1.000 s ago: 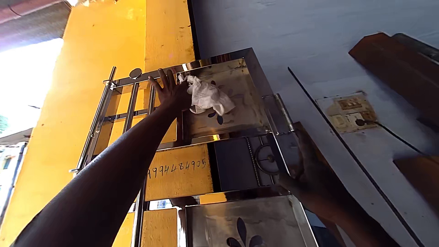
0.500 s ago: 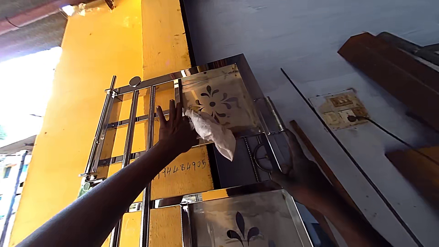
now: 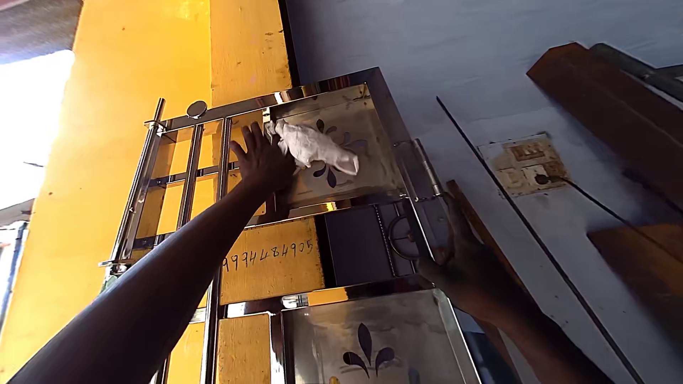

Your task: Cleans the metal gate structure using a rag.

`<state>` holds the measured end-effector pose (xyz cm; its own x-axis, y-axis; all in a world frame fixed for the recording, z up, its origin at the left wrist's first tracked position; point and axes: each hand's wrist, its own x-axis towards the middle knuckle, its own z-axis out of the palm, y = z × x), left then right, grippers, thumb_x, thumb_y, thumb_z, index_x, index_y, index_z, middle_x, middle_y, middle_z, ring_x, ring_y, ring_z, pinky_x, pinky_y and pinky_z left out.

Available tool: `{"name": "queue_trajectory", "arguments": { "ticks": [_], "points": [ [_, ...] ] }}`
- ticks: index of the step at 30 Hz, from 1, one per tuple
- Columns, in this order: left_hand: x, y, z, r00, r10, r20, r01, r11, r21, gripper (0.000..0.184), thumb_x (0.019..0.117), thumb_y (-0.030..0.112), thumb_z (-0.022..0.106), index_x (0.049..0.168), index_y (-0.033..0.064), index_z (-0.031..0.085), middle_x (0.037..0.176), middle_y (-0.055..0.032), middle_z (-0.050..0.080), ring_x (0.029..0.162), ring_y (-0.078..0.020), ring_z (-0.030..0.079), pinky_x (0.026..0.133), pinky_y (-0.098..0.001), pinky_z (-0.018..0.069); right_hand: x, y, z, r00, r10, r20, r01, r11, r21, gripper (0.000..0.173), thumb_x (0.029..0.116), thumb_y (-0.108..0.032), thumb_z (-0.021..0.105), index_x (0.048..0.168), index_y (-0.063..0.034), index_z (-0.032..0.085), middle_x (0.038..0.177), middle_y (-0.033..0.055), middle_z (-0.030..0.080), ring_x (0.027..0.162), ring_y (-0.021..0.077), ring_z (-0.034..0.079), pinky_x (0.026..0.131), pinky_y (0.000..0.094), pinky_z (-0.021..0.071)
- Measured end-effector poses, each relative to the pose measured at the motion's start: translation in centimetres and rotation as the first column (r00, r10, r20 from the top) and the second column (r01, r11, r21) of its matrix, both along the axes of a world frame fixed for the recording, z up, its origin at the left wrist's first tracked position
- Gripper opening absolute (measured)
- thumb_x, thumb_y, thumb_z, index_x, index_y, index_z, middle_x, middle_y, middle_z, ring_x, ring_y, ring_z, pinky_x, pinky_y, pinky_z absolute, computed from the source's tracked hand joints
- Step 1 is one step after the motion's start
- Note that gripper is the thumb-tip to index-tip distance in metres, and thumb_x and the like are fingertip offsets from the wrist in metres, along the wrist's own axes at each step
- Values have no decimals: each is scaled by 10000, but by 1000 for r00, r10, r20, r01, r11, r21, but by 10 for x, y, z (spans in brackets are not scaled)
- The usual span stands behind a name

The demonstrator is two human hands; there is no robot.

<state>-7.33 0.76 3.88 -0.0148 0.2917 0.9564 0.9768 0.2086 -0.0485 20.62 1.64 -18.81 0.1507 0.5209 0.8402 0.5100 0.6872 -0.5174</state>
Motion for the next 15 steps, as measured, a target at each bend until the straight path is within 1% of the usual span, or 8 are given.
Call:
{"name": "queue_trajectory", "arguments": {
  "ticks": [2,4,7,8,10,11,13,15],
  "points": [
    [-3,-20,-35,998,17,-57,-21,998,-67,653,992,524,547,1478,89,519,1599,-262,309,1497,-478,236,1116,-770,165,0,-3,-1,1000,5,6,-5,1000,-24,1168,779,-250,748,1654,-258,-26,691,20,547,487,117,526,480,344,500],
    [0,-38,-62,988,68,-142,-87,987,-135,628,944,525,644,1378,72,600,1500,-263,420,1432,-470,342,1096,-741,241,-1,-7,1,1000,21,2,-21,997,-72,1163,810,-234,738,1646,-269,-68,708,35,566,510,135,561,509,366,529],
    [26,-51,-64,955,215,-202,-250,954,-167,547,866,479,741,1181,36,680,1346,-261,500,1309,-440,446,1015,-624,363,-2,-10,5,1000,18,2,-17,994,-110,1155,825,-212,725,1643,-251,-89,694,32,554,513,135,572,527,358,544],
    [35,-49,-56,953,222,-205,-254,956,-147,514,887,407,732,1201,5,664,1336,-292,507,1288,-458,462,981,-609,391,-3,-9,6,1000,12,8,-11,995,-104,1159,815,-212,727,1645,-238,-82,681,23,539,507,127,561,524,343,536],
    [51,-35,-32,964,181,-195,-198,978,-70,434,957,261,643,1254,-55,621,1327,-332,522,1275,-486,482,970,-611,400,-3,-8,6,1000,2,23,0,997,-76,1159,805,-224,730,1648,-203,-65,689,19,531,515,114,539,527,319,512],
    [60,-26,-19,973,128,-191,-141,989,-52,448,967,253,623,1271,-76,607,1306,-334,546,1262,-490,501,975,-619,404,-2,-7,5,1000,-1,23,3,998,-64,1157,798,-232,730,1650,-204,-52,705,25,547,529,118,545,539,323,511],
    [80,-8,6,988,-80,-129,66,991,-114,479,952,264,660,1251,-105,599,1299,-341,562,1280,-515,498,991,-653,429,-1,-5,5,1000,-3,21,4,998,-55,1163,787,-244,735,1650,-217,-45,759,35,573,551,121,561,552,326,525],
    [97,9,27,958,-284,-37,276,950,-149,627,898,330,726,1305,-116,556,1385,-359,474,1332,-525,438,1013,-651,436,-1,-4,5,999,-22,25,23,998,-55,1166,779,-253,733,1652,-216,-38,833,53,598,595,128,575,582,331,530]
  ]
}}
